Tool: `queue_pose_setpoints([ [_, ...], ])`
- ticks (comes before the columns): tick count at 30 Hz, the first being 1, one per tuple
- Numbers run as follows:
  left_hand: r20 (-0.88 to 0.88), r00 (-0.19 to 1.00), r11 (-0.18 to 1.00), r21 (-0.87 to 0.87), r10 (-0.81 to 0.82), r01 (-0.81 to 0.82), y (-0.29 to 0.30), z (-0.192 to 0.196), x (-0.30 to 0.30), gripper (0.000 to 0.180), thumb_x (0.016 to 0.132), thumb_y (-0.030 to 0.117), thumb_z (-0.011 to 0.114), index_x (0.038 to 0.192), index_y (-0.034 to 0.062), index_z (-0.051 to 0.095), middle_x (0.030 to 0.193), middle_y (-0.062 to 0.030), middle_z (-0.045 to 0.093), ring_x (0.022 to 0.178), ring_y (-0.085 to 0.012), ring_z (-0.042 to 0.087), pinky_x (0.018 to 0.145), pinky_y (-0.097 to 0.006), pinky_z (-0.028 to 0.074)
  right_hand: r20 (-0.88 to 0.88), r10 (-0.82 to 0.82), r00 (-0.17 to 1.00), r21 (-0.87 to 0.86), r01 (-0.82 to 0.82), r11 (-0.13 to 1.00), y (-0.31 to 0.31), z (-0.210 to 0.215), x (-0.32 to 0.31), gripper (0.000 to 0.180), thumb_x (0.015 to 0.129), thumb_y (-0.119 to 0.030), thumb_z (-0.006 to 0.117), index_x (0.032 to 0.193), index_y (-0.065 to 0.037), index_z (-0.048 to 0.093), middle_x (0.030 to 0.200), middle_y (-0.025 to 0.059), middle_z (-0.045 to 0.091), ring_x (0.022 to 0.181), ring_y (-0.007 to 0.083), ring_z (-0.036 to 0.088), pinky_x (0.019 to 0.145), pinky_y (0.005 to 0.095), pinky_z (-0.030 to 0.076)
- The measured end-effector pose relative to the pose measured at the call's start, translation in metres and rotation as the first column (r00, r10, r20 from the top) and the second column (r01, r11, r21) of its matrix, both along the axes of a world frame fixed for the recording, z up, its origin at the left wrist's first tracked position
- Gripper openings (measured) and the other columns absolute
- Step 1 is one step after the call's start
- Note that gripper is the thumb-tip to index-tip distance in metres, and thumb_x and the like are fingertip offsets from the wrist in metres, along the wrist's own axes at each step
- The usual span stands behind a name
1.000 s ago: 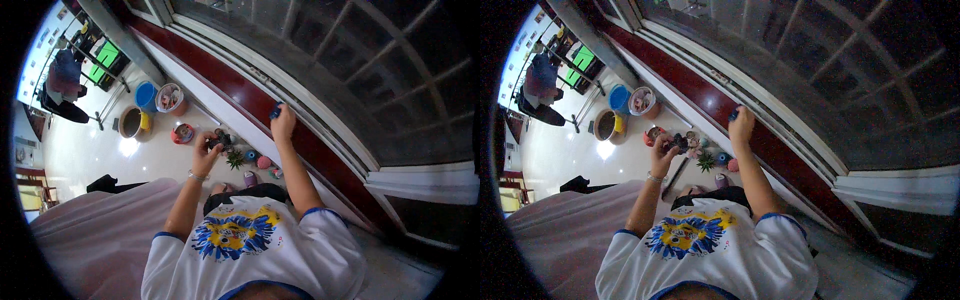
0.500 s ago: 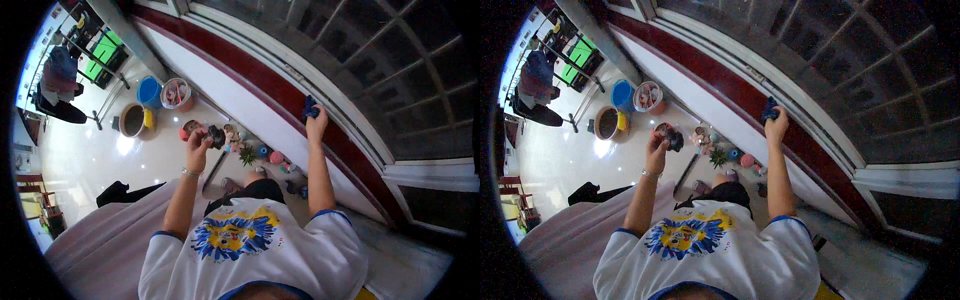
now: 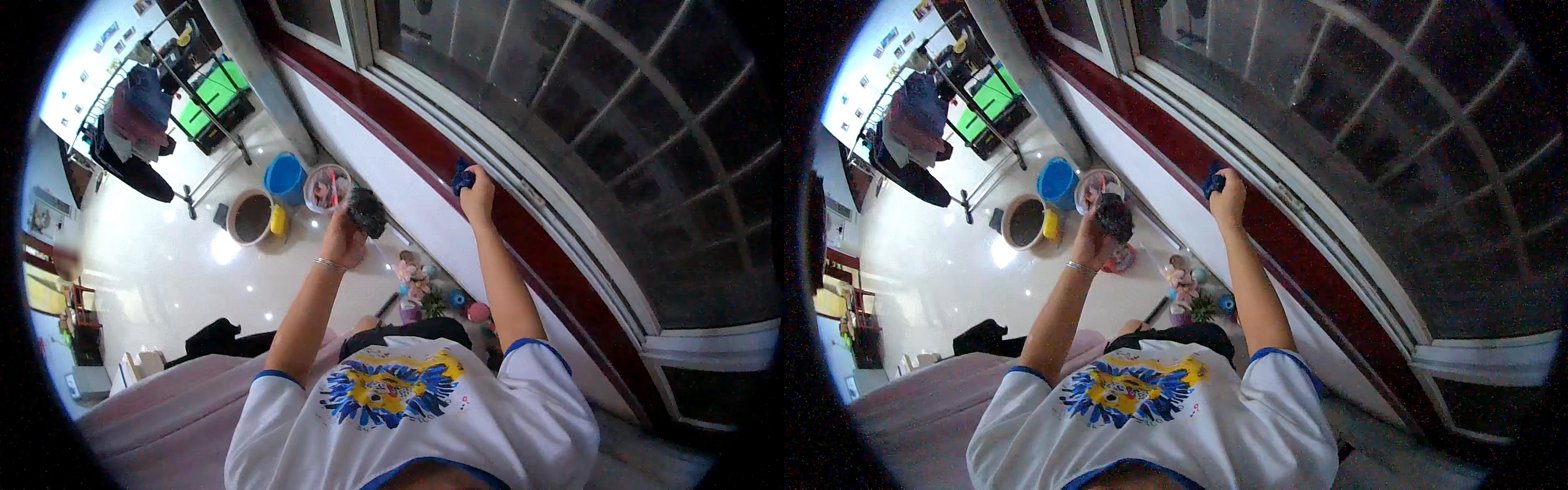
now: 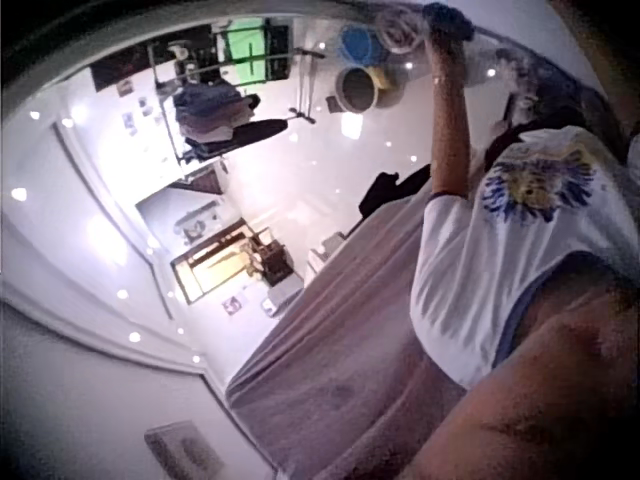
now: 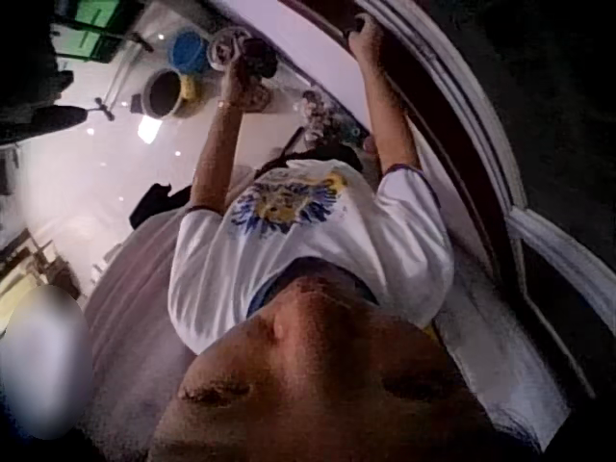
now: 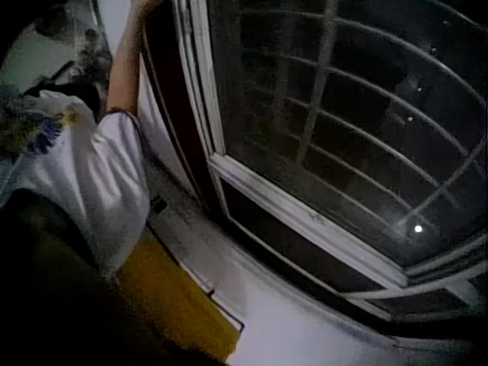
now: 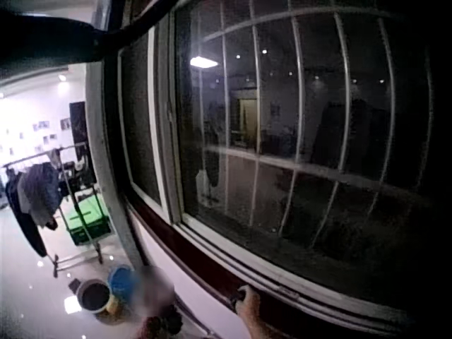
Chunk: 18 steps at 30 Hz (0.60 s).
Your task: The person wipes a window screen and frame with a blue cloth. They then squat on the floor to wash the cloth in a basin, pack a flower into a plastic bag, and wipe a small potted plant.
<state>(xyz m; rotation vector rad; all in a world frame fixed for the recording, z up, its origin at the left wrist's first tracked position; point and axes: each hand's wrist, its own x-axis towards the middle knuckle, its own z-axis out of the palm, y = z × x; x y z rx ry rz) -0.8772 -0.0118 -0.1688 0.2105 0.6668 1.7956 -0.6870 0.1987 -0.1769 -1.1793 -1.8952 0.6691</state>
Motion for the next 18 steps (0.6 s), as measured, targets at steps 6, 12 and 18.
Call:
queue_pose_setpoints([
  [6,0.055,0.998,0.995,0.086,0.04,-0.045,0.042,0.027,-0.06,0.041,0.092,0.034,0.04,0.121,0.0079,0.049,0.117,-0.0115,0.057,0.107,-0.0246,0.055,0.093,-0.042,0.044,-0.446,0.036,0.894,-0.365,-0.218,0.905,0.028,0.061,-0.048,0.037,0.064,0.01,0.047,0.097,-0.004,0.054,0.094,0.0085,0.054,0.09,0.0208,0.052,0.084,0.0307,0.041],
  [12,0.03,0.998,0.99,0.128,0.055,-0.058,0.093,0.057,-0.126,0.039,0.091,0.032,0.037,0.117,0.0064,0.053,0.11,-0.011,0.061,0.1,-0.025,0.059,0.089,-0.043,0.047,-0.88,0.198,0.431,-0.109,-0.59,0.8,0.099,0.198,-0.124,0.04,0.071,0.007,0.044,0.106,-0.007,0.057,0.107,0.0067,0.053,0.1,0.0195,0.051,0.085,0.0307,0.043],
  [18,0.011,0.995,0.985,0.141,0.104,-0.105,0.16,0.086,-0.208,0.039,0.09,0.032,0.036,0.114,0.0069,0.054,0.108,-0.0107,0.06,0.099,-0.0249,0.058,0.086,-0.044,0.047,-0.853,0.269,0.447,-0.075,-0.616,0.784,0.153,0.319,-0.239,0.031,0.078,-0.006,0.054,0.109,-0.014,0.059,0.105,0.0031,0.058,0.099,0.0174,0.053,0.082,0.0301,0.044],
])
